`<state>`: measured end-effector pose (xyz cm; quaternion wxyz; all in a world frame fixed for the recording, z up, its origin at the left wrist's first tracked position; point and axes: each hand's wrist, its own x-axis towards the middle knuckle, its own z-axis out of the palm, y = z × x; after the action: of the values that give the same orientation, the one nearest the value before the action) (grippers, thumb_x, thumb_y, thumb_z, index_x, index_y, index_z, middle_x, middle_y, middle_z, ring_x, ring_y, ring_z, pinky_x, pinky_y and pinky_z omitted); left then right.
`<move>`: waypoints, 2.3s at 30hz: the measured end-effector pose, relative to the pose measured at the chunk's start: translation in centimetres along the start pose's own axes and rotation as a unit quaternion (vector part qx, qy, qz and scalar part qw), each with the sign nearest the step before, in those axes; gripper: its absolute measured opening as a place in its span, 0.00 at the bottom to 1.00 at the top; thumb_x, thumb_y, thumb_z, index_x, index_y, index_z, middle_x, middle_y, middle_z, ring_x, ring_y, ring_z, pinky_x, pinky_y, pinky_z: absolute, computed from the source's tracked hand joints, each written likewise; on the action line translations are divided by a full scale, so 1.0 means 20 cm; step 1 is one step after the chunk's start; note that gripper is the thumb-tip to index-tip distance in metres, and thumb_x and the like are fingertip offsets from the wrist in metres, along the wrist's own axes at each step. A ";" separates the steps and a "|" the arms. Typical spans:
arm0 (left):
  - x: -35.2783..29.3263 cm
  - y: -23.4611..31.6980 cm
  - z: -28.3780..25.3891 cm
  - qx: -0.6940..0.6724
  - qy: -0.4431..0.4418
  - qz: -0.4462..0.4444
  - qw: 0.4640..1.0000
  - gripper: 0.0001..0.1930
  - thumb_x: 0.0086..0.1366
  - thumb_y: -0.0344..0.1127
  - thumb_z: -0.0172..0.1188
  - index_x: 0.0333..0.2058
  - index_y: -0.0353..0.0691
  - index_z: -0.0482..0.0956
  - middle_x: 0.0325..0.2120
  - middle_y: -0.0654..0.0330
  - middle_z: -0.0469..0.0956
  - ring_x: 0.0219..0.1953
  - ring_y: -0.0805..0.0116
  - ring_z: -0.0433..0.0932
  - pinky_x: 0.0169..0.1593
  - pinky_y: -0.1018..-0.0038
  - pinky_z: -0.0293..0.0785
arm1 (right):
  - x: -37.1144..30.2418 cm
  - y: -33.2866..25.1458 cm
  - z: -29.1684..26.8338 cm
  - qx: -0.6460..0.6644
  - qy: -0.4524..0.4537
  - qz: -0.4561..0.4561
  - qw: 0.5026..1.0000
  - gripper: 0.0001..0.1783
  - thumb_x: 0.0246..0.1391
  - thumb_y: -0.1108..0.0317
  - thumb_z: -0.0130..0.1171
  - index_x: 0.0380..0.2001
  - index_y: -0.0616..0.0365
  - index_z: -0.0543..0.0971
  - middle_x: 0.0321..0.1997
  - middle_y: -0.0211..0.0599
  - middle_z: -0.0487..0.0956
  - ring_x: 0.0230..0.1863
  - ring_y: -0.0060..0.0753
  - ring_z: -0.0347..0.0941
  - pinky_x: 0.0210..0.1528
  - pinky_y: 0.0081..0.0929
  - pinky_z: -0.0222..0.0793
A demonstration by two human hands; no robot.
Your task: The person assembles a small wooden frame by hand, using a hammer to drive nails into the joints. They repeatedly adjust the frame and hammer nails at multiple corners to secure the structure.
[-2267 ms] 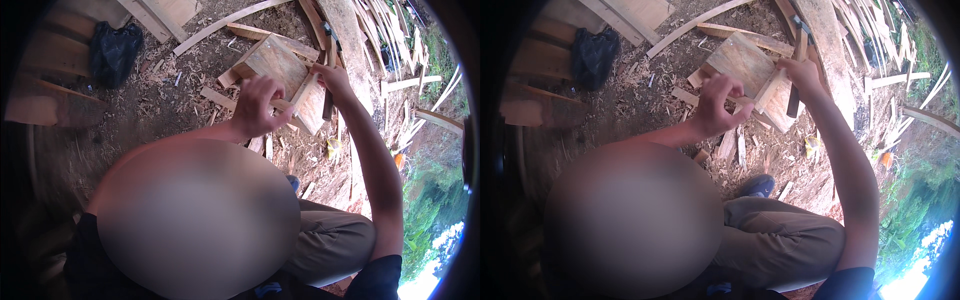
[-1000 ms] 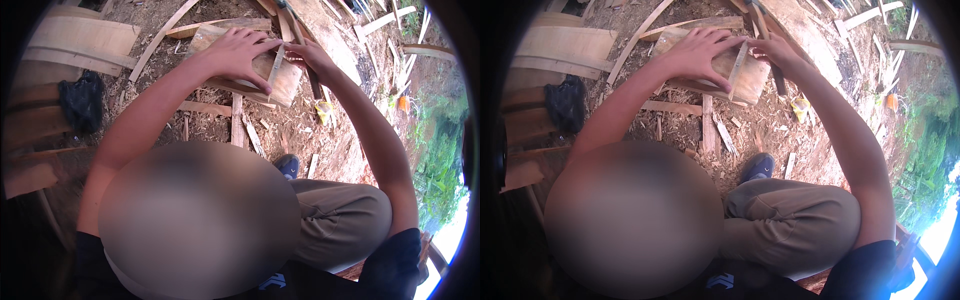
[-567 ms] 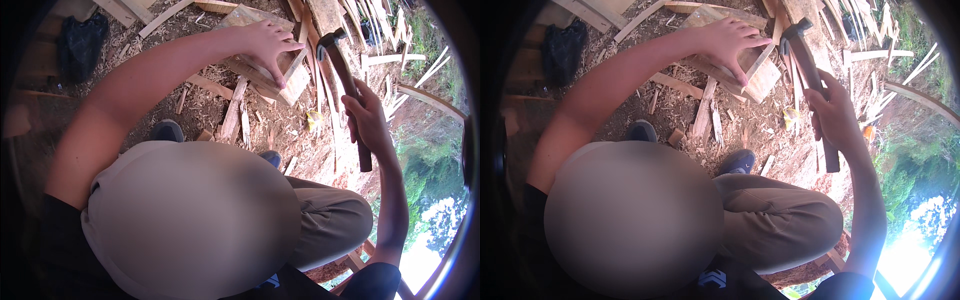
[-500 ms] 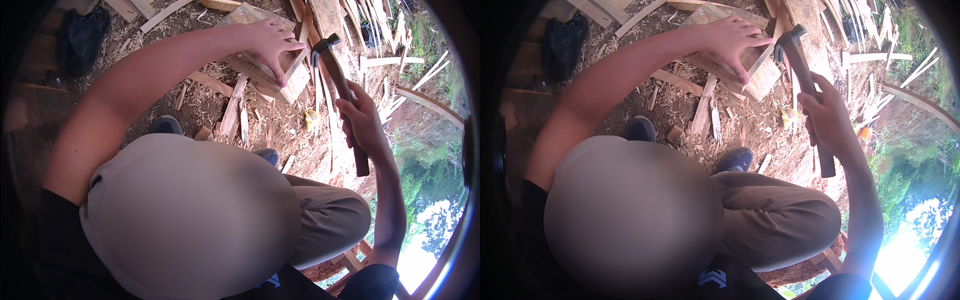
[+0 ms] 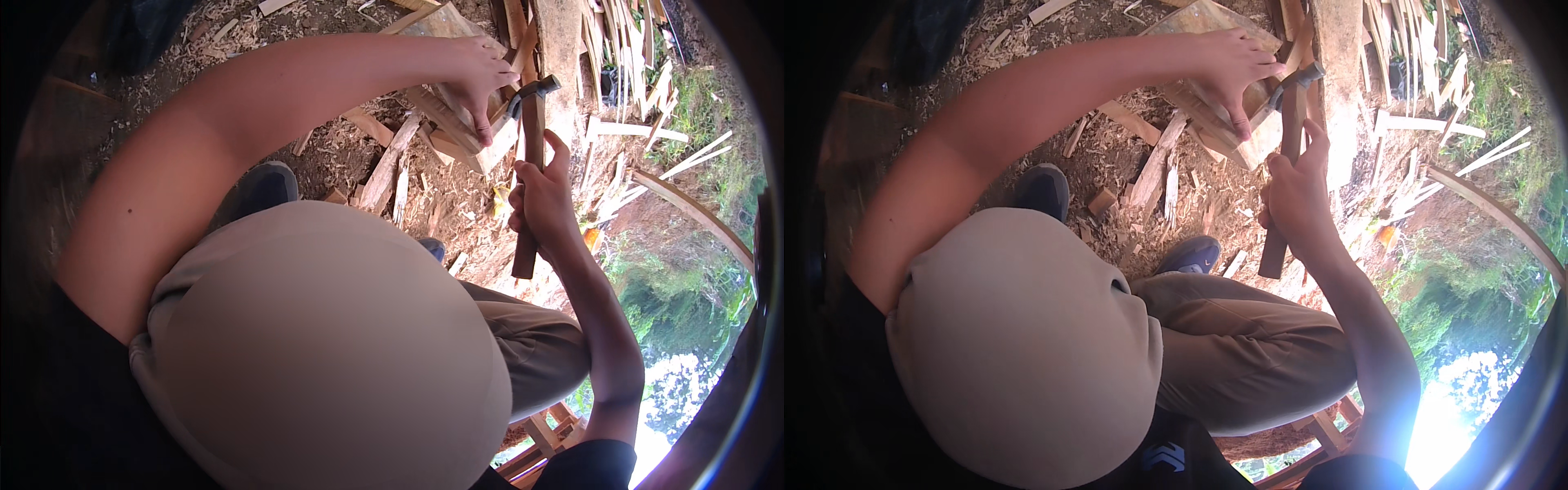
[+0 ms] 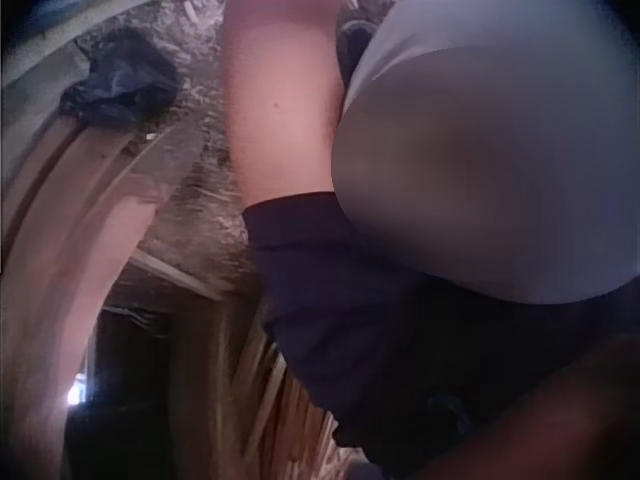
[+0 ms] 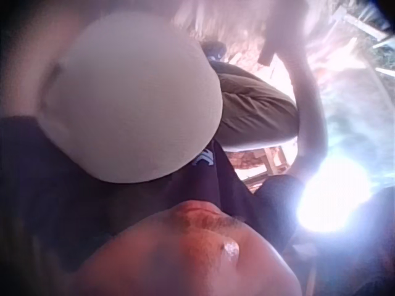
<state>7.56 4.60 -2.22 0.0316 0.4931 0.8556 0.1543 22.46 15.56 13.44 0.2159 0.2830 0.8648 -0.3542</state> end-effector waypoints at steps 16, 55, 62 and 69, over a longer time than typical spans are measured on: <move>0.02 0.01 -0.03 -0.010 -0.040 -0.018 0.999 0.73 0.41 0.91 0.56 0.73 0.35 0.56 0.63 0.50 0.70 0.64 0.56 0.71 0.67 0.57 0.59 | 0.01 -0.11 0.11 0.089 -0.093 0.031 0.991 0.40 0.69 0.72 0.48 0.73 0.50 0.38 0.44 0.43 0.66 0.28 0.27 0.70 0.25 0.36 0.86; -0.04 0.02 -0.01 -0.022 -0.025 -0.041 0.999 0.72 0.44 0.91 0.52 0.68 0.27 0.64 0.69 0.46 0.64 0.74 0.51 0.57 0.75 0.58 0.47 | -0.01 -0.09 -0.01 -0.019 -0.070 0.057 0.996 0.32 0.68 0.71 0.48 0.70 0.48 0.49 0.29 0.29 0.65 0.16 0.15 0.57 0.13 0.19 0.52; -0.02 0.03 -0.04 -0.021 -0.060 -0.039 0.997 0.74 0.42 0.92 0.53 0.70 0.27 0.59 0.71 0.46 0.60 0.75 0.51 0.54 0.76 0.58 0.45 | -0.04 -0.15 0.03 -0.010 -0.056 0.075 0.996 0.33 0.68 0.71 0.49 0.71 0.47 0.49 0.32 0.29 0.64 0.20 0.15 0.58 0.16 0.20 0.55; 0.01 0.01 0.00 0.003 -0.048 -0.013 0.999 0.74 0.40 0.93 0.52 0.70 0.31 0.62 0.70 0.47 0.63 0.74 0.50 0.55 0.75 0.58 0.47 | -0.05 -0.15 0.08 0.035 -0.045 0.074 0.996 0.35 0.66 0.72 0.49 0.71 0.49 0.48 0.40 0.37 0.64 0.24 0.17 0.62 0.17 0.20 0.58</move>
<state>7.59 4.80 -2.25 0.0731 0.4885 0.8600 0.1279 21.54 12.27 14.42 0.2706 0.3376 0.8177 -0.3796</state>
